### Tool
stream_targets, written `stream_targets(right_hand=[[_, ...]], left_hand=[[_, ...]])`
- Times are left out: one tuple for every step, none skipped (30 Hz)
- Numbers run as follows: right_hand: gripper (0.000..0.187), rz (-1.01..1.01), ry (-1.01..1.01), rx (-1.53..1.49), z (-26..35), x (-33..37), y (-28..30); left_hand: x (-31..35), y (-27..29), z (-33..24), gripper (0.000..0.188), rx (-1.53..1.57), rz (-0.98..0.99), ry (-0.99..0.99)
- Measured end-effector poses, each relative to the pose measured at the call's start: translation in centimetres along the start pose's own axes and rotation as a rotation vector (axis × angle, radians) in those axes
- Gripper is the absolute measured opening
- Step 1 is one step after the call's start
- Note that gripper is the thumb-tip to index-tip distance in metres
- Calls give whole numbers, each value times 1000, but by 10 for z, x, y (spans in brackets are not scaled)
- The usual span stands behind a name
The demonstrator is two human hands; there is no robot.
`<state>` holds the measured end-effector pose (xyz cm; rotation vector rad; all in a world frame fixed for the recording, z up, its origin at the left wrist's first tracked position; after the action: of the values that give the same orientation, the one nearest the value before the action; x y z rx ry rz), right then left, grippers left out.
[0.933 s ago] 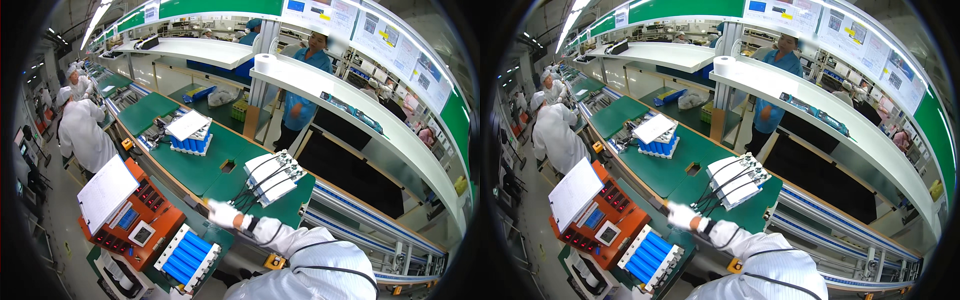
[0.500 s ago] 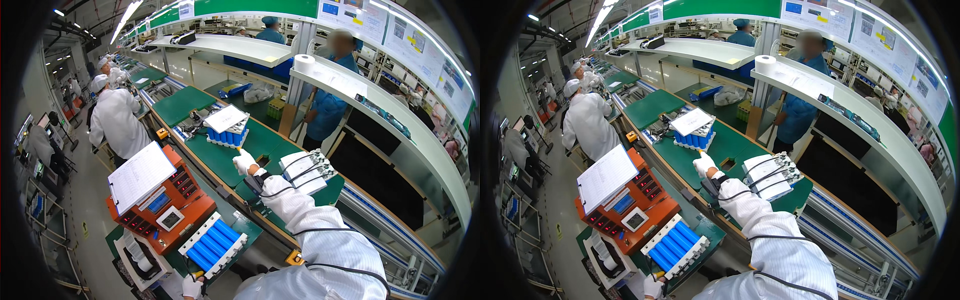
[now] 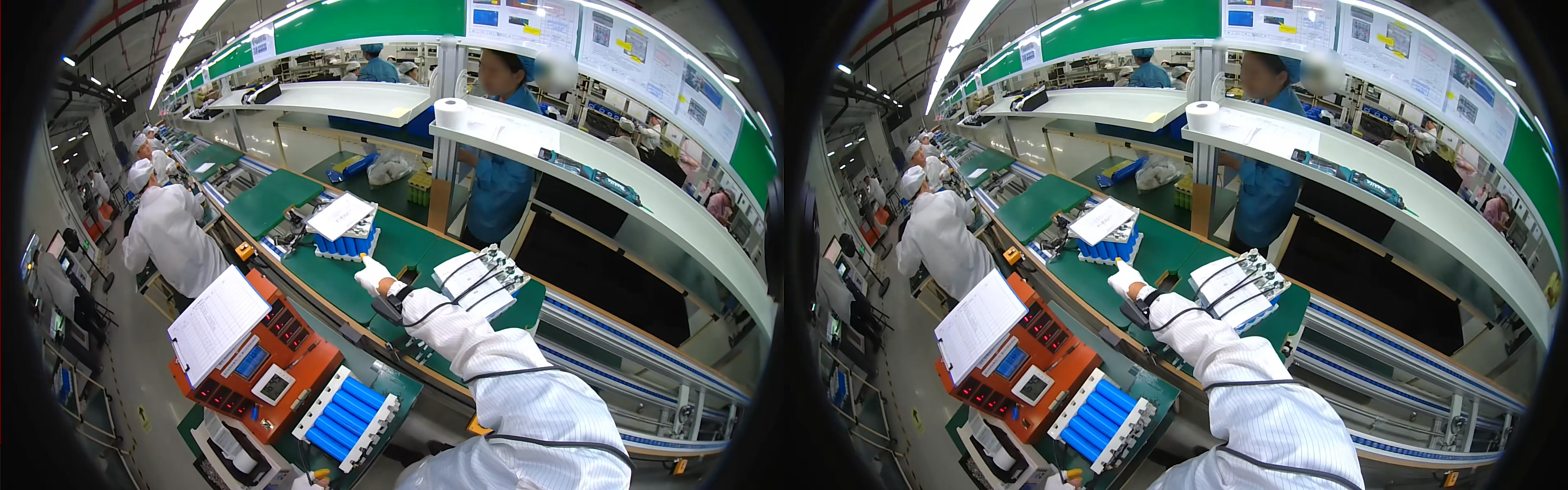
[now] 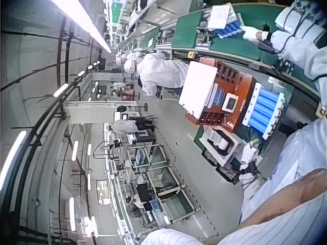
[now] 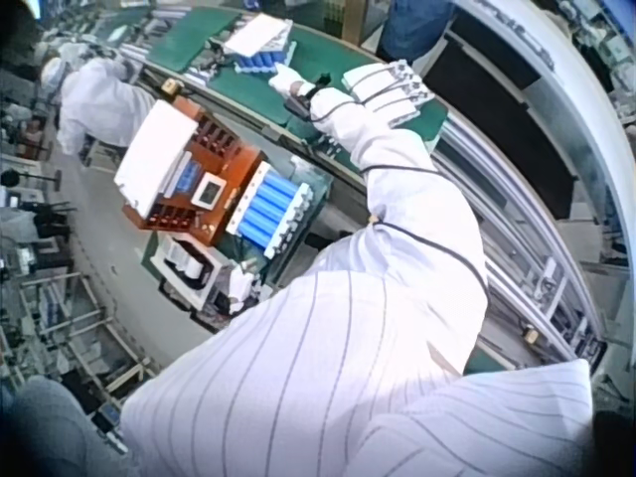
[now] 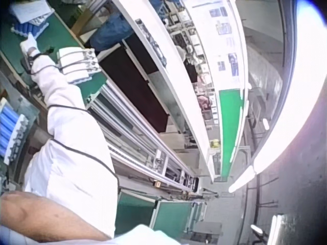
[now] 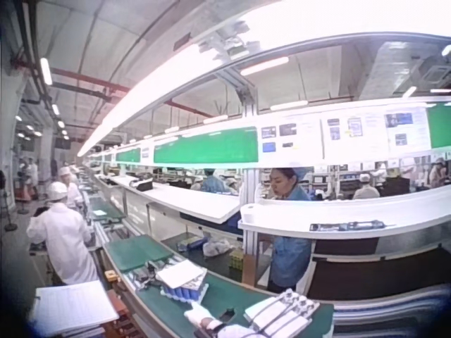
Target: Testing and assembling lithium-ion battery packs using a multimeter-like device and an electric screwdriver in a factory setting.
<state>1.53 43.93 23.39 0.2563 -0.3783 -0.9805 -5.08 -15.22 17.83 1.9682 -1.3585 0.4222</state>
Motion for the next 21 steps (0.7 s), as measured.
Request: stream_targets(right_hand=[[74, 4, -7, -1, 0, 1, 3], [75, 10, -15, -1, 0, 1, 5], [75, 7, -13, -2, 0, 0, 8], [75, 1, -8, -8, -1, 0, 9], [75, -4, -2, -13, -1, 0, 10], [75, -2, -1, -13, -2, 1, 10], [76, -4, 6, -7, -3, 2, 10], [76, -7, 15, -1, -3, 3, 9], [76, -5, 17, -1, -3, 4, 9], [76, -10, 16, -6, -5, 5, 10], [76, -15, 15, -12, -7, 6, 12], [76, -19, 17, -12, -10, 7, 14], [76, -18, 10, -3, -9, 10, 11], [76, -16, 3, 5, -9, 13, 8], [76, -14, 13, 9, -9, 17, 5], [76, -13, 15, 9, -9, 19, 6], [75, -6, 12, 12, -9, 21, 6], [75, 3, 8, 15, -10, 21, 5], [75, 9, -10, 6, -14, 19, 8], [75, 7, -12, 3, -17, 16, 10], [75, -18, 26, 11, -18, 11, 12]], left_hand=[[0, -5, -4, 29, 0, -18, -12], [-1, -11, -7, 29, -5, -36, -24], [-1, -14, -10, 29, -6, -54, -31], [-2, -17, -14, 29, -5, -70, -37], [-1, -20, -15, 29, -4, -82, -41], [-1, -22, -15, 29, 0, -97, -44], [0, -24, -16, 29, 0, -110, -44], [0, -25, -16, 29, 2, -125, -43], [1, -26, -17, 29, 5, -134, -41], [0, -28, -21, 29, 1, -142, -37], [1, -30, -23, 28, 0, -146, -38], [2, -32, -24, 28, -3, -152, -39], [4, -33, -24, 28, -4, -162, -35], [5, -33, -24, 28, -3, -175, -32], [6, -34, -23, 28, -2, -186, -26], [7, -36, -24, 28, -2, -192, -23], [11, -37, -25, 28, -6, -199, -23], [10, -38, -26, 28, -2, -209, -20], [13, -40, -27, 28, -11, -214, -25], [14, -43, -28, 28, -14, -220, -31], [13, -44, -29, 28, -11, -225, -34]])
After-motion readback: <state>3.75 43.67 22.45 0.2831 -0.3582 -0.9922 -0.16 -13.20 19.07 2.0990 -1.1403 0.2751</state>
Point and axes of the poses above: each hand's wrist, its own x-axis away from the middle knuckle, its own y-axis out of the back of the hand, z = x × y, the point moved 4 cm from there along -x, towards the middle knuckle, and after that the axes turned 8 degrees about -x, right-handed, at the moved point
